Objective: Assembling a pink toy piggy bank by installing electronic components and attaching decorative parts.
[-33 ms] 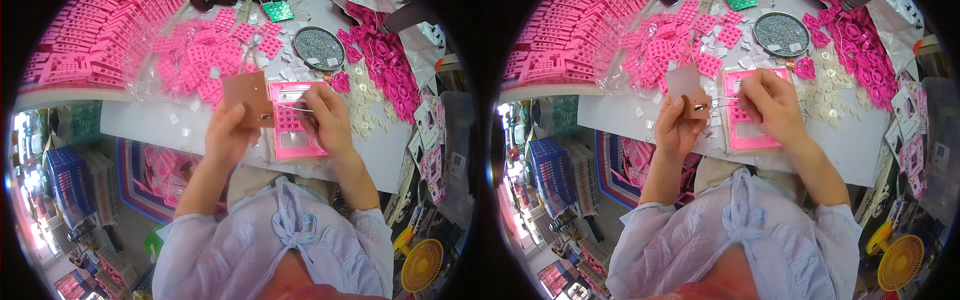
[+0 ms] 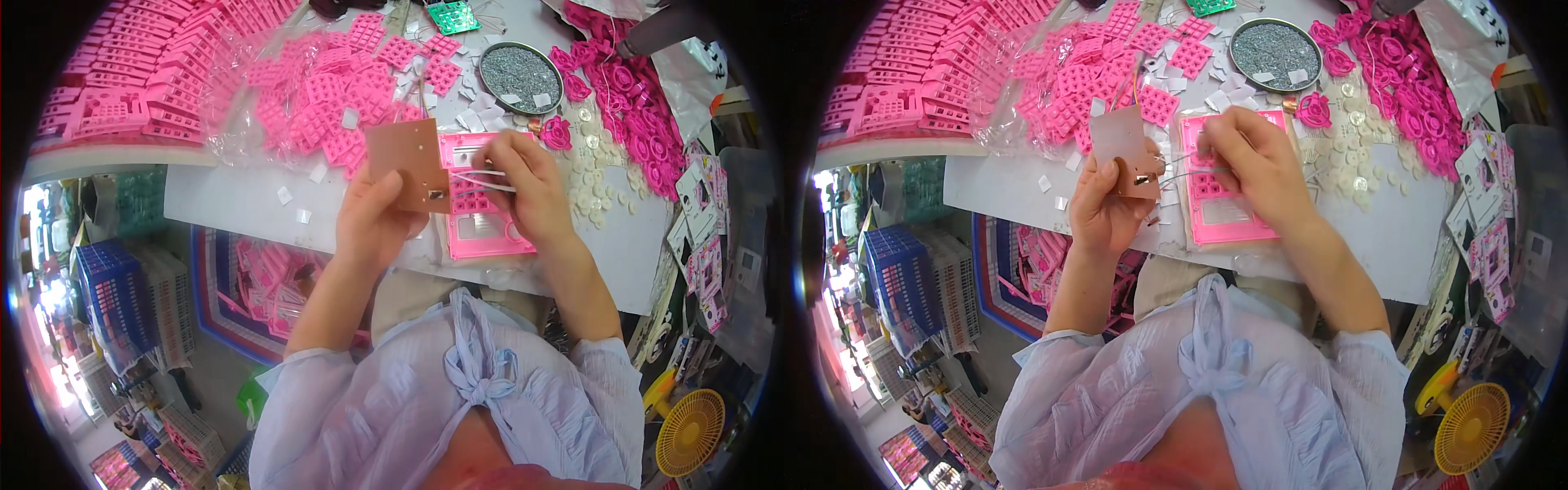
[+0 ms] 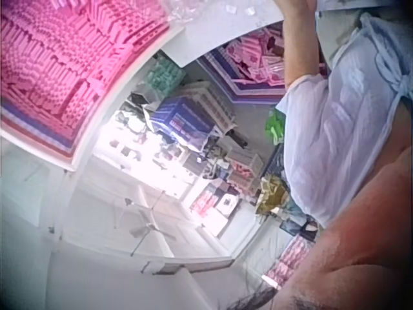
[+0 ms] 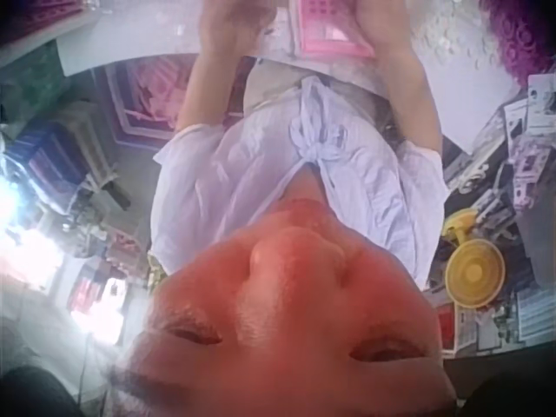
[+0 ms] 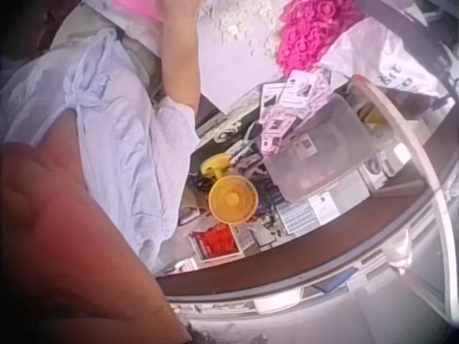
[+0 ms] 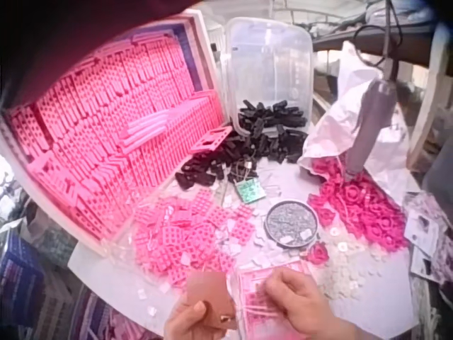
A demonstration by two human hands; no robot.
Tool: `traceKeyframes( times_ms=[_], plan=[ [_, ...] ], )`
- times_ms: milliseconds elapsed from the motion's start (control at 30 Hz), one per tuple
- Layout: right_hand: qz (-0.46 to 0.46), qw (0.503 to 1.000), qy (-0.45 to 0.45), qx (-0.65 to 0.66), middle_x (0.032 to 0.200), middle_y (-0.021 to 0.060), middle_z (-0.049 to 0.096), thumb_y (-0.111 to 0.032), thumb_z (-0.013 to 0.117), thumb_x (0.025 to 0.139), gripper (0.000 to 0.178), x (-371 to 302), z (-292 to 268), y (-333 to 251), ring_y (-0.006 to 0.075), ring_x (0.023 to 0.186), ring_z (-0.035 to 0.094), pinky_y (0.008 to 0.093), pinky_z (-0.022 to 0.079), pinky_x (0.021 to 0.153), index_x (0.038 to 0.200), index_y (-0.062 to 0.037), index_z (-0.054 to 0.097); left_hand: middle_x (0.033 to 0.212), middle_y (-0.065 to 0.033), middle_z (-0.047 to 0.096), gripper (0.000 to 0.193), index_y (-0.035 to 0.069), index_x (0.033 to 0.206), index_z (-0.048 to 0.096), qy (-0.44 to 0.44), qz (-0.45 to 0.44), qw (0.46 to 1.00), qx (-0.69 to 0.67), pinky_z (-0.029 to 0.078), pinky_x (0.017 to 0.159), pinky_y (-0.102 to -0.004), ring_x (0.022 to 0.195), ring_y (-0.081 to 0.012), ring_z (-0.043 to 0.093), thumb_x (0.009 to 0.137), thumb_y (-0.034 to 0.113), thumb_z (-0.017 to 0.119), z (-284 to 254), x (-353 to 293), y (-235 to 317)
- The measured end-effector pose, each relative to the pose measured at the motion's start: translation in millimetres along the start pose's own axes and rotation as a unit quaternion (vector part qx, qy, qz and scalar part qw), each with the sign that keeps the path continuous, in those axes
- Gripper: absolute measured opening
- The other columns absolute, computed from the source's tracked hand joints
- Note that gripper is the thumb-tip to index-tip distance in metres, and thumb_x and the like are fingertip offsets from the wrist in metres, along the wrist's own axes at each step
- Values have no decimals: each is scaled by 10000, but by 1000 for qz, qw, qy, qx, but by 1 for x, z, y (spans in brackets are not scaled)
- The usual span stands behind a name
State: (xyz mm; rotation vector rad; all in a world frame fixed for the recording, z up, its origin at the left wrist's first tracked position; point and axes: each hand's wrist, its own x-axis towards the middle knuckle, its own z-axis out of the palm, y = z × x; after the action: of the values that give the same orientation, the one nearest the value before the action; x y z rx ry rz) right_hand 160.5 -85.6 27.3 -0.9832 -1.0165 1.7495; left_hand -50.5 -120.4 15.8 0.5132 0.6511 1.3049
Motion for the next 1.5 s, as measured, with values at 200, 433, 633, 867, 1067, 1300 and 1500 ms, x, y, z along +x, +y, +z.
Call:
traceKeyframes(
  times_ms=[200, 433, 633, 867, 1067, 1300, 1500],
  plan=[
    [117, 982, -149, -15, 669, -9, 571, -357, 503, 1058, 337, 29, 23, -7, 21, 521, 436, 201, 322, 448, 964, -58, 627, 1176, -257, 643, 458, -5, 1401, 426, -145, 29, 989, 10, 532, 482, -268, 817, -274, 704, 1029, 243, 525, 7, 2, 15],
    [-34, 937, -82, -337, 681, 27, 642, -150, 598, 970, 226, -30, -13, -27, 112, 536, 584, 264, 384, 476, 1158, -40, 661, 1027, -157, 694, 299, -25, 1241, 575, -13, 112, 916, 384, 532, 656, -295, 794, -207, 673, 973, 106, 596, -1, -11, 35],
    [62, 834, -288, -467, 981, 163, 710, -273, 744, 856, 544, -117, -64, -88, 264, 754, 701, 369, 541, 689, 1305, 3, 612, 946, -121, 648, 301, 10, 1061, 616, -177, 164, 838, 489, 499, 682, -319, 817, -233, 620, 797, -19, 758, -14, -27, 5],
    [-204, 819, -208, -494, 1314, 216, 604, -516, 782, 776, 800, -86, -36, -62, 384, 1216, 562, 448, 420, 1040, 1349, 10, 594, 920, -100, 706, 310, -6, 1151, 632, -348, 202, 741, 537, 529, 824, -356, 1086, -290, 649, 848, -41, 687, 28, -36, -6],
    [-24, 935, -113, -336, 999, 84, 730, -201, 716, 894, 377, -48, -42, -21, 196, 837, 680, 325, 544, 784, 1237, -48, 681, 1323, -170, 584, 523, 20, 1490, 369, -162, -260, 927, 215, 561, 856, -301, 1271, -253, 565, 1000, 31, 552, 13, -71, -28],
    [-59, 903, -151, -398, 959, 81, 734, -150, 695, 894, 329, 23, -50, -2, 151, 840, 673, 301, 538, 741, 1196, -20, 687, 1291, -149, 620, 593, 68, 1515, 389, -182, -204, 883, 382, 555, 806, -321, 1192, -214, 604, 965, 52, 611, -2, -79, -24],
    [-97, 824, -132, -542, 963, 225, 703, -182, 727, 853, 352, 30, -41, 9, 368, 884, 675, 432, 531, 809, 1151, -3, 672, 969, -102, 713, 292, 15, 1140, 678, -114, -40, 744, 657, 531, 700, -292, 929, -201, 697, 855, 55, 728, -2, -52, 12]
  ],
)
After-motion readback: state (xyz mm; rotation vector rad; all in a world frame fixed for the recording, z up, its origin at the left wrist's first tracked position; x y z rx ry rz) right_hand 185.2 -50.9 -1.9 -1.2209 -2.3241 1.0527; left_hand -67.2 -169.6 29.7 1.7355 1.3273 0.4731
